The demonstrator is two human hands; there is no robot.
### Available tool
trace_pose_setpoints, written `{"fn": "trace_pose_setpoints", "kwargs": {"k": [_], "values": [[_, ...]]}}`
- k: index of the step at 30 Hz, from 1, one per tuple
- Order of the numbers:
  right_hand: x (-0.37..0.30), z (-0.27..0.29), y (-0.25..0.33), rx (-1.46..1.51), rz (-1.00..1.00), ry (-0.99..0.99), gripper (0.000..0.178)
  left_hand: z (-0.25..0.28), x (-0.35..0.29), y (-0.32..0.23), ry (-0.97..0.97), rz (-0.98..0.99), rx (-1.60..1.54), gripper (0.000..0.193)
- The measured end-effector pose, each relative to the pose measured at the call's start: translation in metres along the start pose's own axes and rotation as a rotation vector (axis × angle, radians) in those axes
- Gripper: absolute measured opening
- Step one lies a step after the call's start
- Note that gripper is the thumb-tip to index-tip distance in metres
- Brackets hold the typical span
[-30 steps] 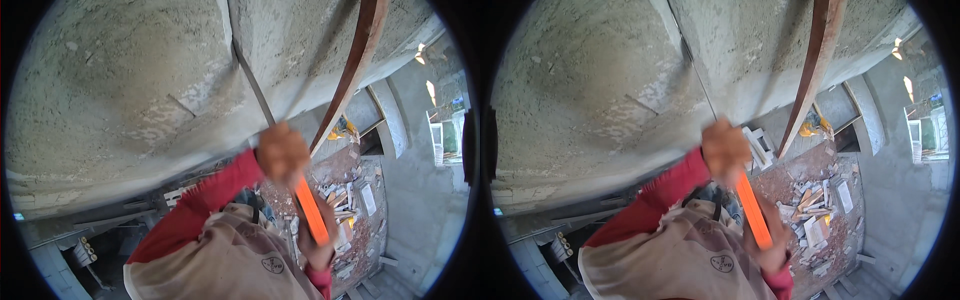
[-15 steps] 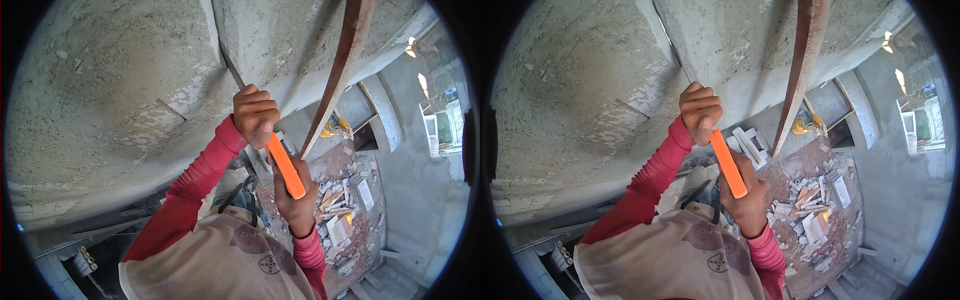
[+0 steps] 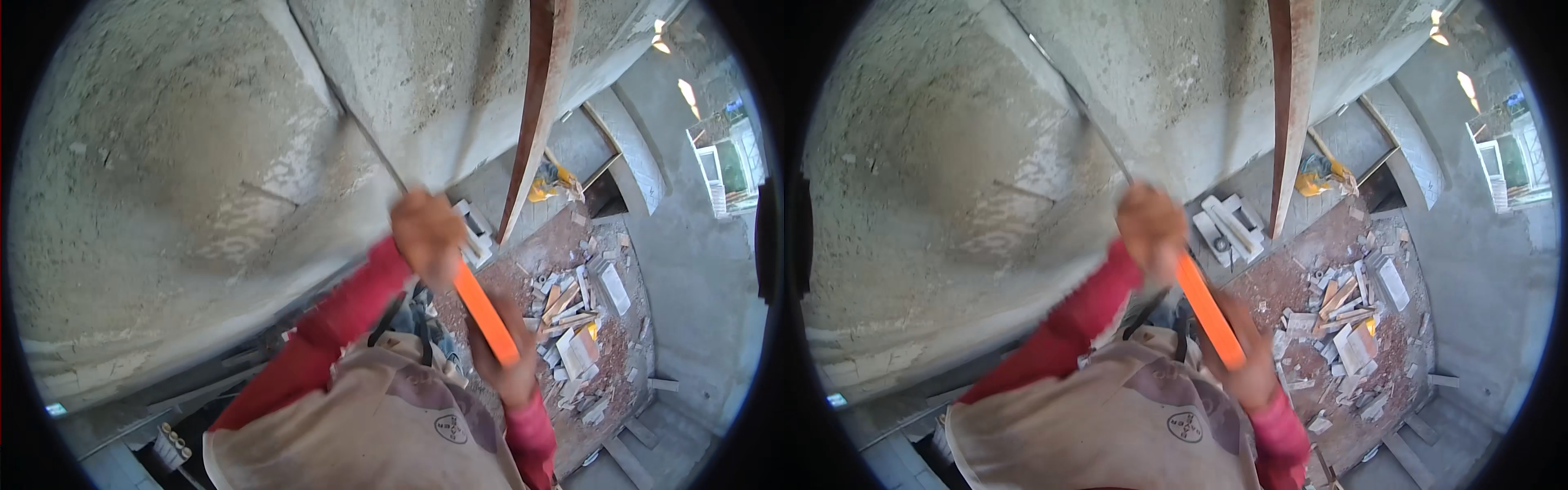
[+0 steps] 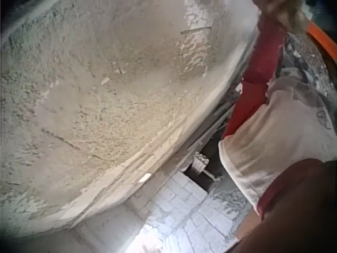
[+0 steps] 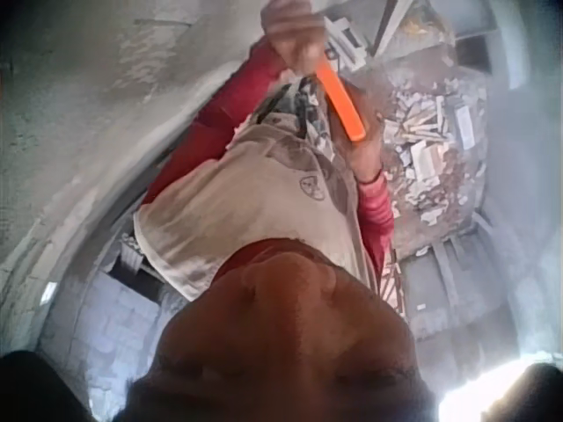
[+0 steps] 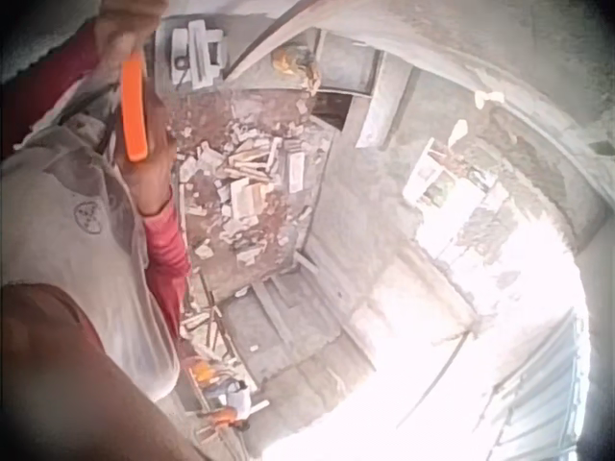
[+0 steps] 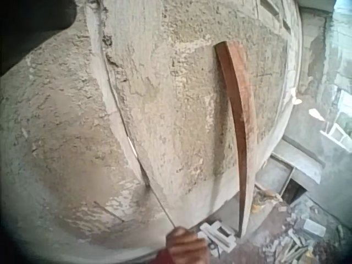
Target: The worker uses a hand saw to cut a vertical slot into a plastered masonry wall for utility installation.
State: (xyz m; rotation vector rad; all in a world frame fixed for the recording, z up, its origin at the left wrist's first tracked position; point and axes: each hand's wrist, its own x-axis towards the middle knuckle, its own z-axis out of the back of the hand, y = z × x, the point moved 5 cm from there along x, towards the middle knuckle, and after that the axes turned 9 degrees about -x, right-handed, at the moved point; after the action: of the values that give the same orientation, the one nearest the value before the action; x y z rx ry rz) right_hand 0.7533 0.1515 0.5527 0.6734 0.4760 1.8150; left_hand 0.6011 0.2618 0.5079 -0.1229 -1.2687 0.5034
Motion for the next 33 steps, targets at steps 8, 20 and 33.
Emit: {"fn": "trace_pose_setpoints", "kwargs": {"k": [8, 20, 33], "values": [[0.029, -0.022, -0.003, 0.185, -0.106, -0.033, 0.026, 0.026, 0.029, 0.033, 0.149, -0.094, 0.036, 0.03], [0.027, -0.036, -0.013, 0.162, -0.083, -0.079, 0.025, 0.02, 0.017, 0.036, 0.096, -0.142, 0.076, 0.032], [0.037, -0.047, -0.017, 0.112, -0.105, -0.046, 0.036, 0.021, 0.013, 0.048, 0.213, -0.079, 0.059, 0.021]]}}
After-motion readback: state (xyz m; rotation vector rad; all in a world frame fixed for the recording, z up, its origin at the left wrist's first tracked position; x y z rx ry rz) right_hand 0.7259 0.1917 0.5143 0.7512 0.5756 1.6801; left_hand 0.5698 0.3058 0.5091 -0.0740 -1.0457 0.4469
